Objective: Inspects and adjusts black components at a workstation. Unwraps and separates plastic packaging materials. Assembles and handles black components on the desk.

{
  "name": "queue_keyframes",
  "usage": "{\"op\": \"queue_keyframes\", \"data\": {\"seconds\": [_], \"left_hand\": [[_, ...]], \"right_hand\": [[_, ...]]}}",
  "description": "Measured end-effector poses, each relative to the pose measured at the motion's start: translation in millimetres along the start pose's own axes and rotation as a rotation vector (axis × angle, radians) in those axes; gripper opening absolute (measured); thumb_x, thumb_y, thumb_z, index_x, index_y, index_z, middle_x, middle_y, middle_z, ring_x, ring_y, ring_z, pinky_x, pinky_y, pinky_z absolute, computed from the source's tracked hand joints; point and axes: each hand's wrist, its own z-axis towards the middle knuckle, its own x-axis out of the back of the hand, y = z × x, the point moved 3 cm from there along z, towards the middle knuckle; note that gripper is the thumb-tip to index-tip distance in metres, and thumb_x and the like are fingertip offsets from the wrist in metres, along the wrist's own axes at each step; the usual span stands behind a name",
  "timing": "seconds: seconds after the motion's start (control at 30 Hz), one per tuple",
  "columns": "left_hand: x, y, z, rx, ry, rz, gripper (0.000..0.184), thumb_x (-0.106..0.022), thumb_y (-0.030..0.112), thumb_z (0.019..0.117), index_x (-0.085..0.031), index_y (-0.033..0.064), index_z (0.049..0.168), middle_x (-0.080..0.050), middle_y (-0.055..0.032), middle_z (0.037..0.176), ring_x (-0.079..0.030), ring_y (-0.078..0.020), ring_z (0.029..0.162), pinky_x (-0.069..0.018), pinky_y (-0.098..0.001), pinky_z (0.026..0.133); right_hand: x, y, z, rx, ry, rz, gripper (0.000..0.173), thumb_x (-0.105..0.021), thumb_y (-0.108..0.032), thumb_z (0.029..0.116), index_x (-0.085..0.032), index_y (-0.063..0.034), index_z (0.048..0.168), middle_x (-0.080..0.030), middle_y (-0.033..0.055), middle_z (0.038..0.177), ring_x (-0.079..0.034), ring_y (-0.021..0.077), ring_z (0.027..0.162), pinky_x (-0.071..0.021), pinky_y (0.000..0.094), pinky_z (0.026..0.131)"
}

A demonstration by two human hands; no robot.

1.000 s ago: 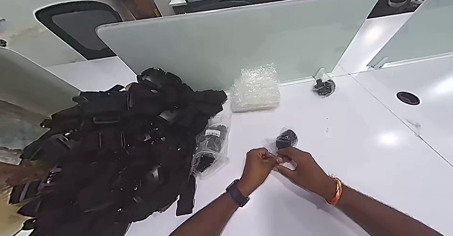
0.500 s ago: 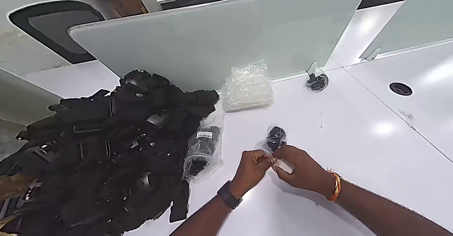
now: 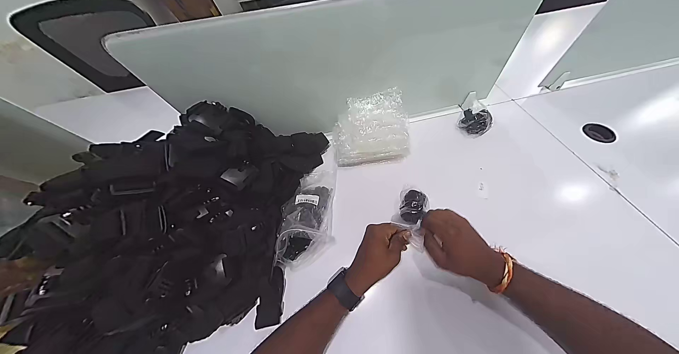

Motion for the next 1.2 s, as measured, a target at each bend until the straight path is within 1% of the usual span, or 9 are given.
{"op": "queue_keyframes", "data": {"seconds": [0.17, 0.27, 0.4, 0.5, 0.57, 0.63, 0.87, 1.03, 1.2], "left_hand": [[11.9, -1.5, 3.8, 0.053, 0.190, 0.165, 0.026, -0.057, 0.021, 0.0982, -0.069, 0.0040, 0.083, -0.061, 0.0001, 0.063, -0.057, -0.0064, 0.053, -0.0495, -0.0252, 0.052], [12.8, -1.4, 3.7, -0.032, 0.370, 0.267, 0.019, -0.068, 0.020, 0.0908, -0.068, 0.0017, 0.093, -0.066, -0.0052, 0.082, -0.062, -0.0093, 0.064, -0.0557, -0.0262, 0.059], [13.3, -1.4, 5.5, -0.251, 0.448, 0.242, 0.019, -0.068, 0.007, 0.0916, -0.061, -0.0006, 0.075, -0.065, -0.0187, 0.114, -0.065, -0.0142, 0.093, -0.0561, -0.0241, 0.079], [8.9, -3.9, 6.7, -0.195, 0.372, 0.268, 0.011, -0.061, 0.002, 0.0925, -0.069, -0.0016, 0.086, -0.064, -0.0204, 0.126, -0.067, -0.0178, 0.109, -0.0567, -0.0283, 0.092], [8.1, -5.5, 7.6, -0.102, 0.307, 0.277, 0.021, -0.068, 0.009, 0.0933, -0.073, -0.0018, 0.111, -0.062, -0.0203, 0.132, -0.066, -0.0185, 0.114, -0.0562, -0.0294, 0.097], [8.7, -5.2, 8.2, -0.057, 0.287, 0.275, 0.032, -0.072, 0.011, 0.0888, -0.072, -0.0011, 0.119, -0.062, -0.0197, 0.130, -0.064, -0.0189, 0.116, -0.0547, -0.0302, 0.099], [11.7, -7.1, 8.7, -0.081, 0.256, 0.246, 0.018, -0.069, 0.003, 0.0871, -0.076, -0.0008, 0.104, -0.068, -0.0178, 0.123, -0.065, -0.0184, 0.116, -0.0537, -0.0318, 0.102], [13.6, -6.1, 11.7, -0.031, 0.199, 0.198, 0.030, -0.067, 0.007, 0.0905, -0.070, -0.0034, 0.118, -0.064, -0.0189, 0.130, -0.063, -0.0184, 0.120, -0.0517, -0.0318, 0.105], [14.2, -4.0, 10.5, -0.085, 0.286, 0.150, 0.020, -0.070, 0.004, 0.0846, -0.073, -0.0034, 0.103, -0.061, -0.0195, 0.131, -0.065, -0.0183, 0.113, -0.0561, -0.0305, 0.095]], "right_hand": [[19.0, 30.9, 2.2, -0.034, 0.178, 0.141, 0.021, -0.054, -0.020, 0.0953, -0.063, -0.0058, 0.083, -0.059, 0.0056, 0.072, -0.058, 0.0152, 0.066, -0.0493, 0.0317, 0.060], [19.3, 31.8, 2.8, 0.049, 0.146, 0.263, 0.031, -0.050, -0.028, 0.1033, -0.066, -0.0046, 0.090, -0.063, 0.0064, 0.079, -0.060, 0.0122, 0.071, -0.0508, 0.0286, 0.064], [15.9, 55.9, 9.9, -0.157, 0.200, 0.221, 0.039, -0.047, -0.025, 0.1050, -0.059, -0.0019, 0.134, -0.064, 0.0167, 0.127, -0.066, 0.0215, 0.107, -0.0562, 0.0381, 0.089], [-5.2, 74.5, 19.6, -0.294, -0.015, 0.307, 0.055, -0.046, -0.032, 0.1069, -0.037, -0.0095, 0.157, -0.049, 0.0137, 0.153, -0.053, 0.0227, 0.136, -0.0448, 0.0421, 0.113], [-17.3, 76.2, 23.6, -0.306, -0.095, 0.375, 0.055, -0.049, -0.034, 0.1060, -0.042, -0.0091, 0.155, -0.054, 0.0129, 0.148, -0.052, 0.0218, 0.136, -0.0409, 0.0415, 0.116], [-21.7, 72.8, 25.5, -0.300, -0.087, 0.451, 0.050, -0.058, -0.031, 0.1026, -0.053, -0.0070, 0.146, -0.062, 0.0121, 0.137, -0.059, 0.0182, 0.127, -0.0466, 0.0377, 0.111], [-15.4, 64.0, 20.5, -0.297, 0.020, 0.791, 0.028, -0.080, -0.011, 0.0847, -0.067, -0.0019, 0.108, -0.071, 0.0033, 0.096, -0.068, 0.0091, 0.084, -0.0584, 0.0266, 0.078], [-13.8, 63.5, 18.9, -0.206, 0.040, 0.910, 0.011, -0.072, -0.002, 0.0905, -0.070, -0.0009, 0.101, -0.071, 0.0008, 0.093, -0.067, 0.0065, 0.083, -0.0585, 0.0254, 0.079], [-8.8, 63.7, 19.3, -0.229, 0.102, 0.820, 0.003, -0.070, -0.004, 0.0923, -0.071, -0.0020, 0.094, -0.070, -0.0009, 0.087, -0.066, 0.0039, 0.078, -0.0573, 0.0224, 0.074]]}}
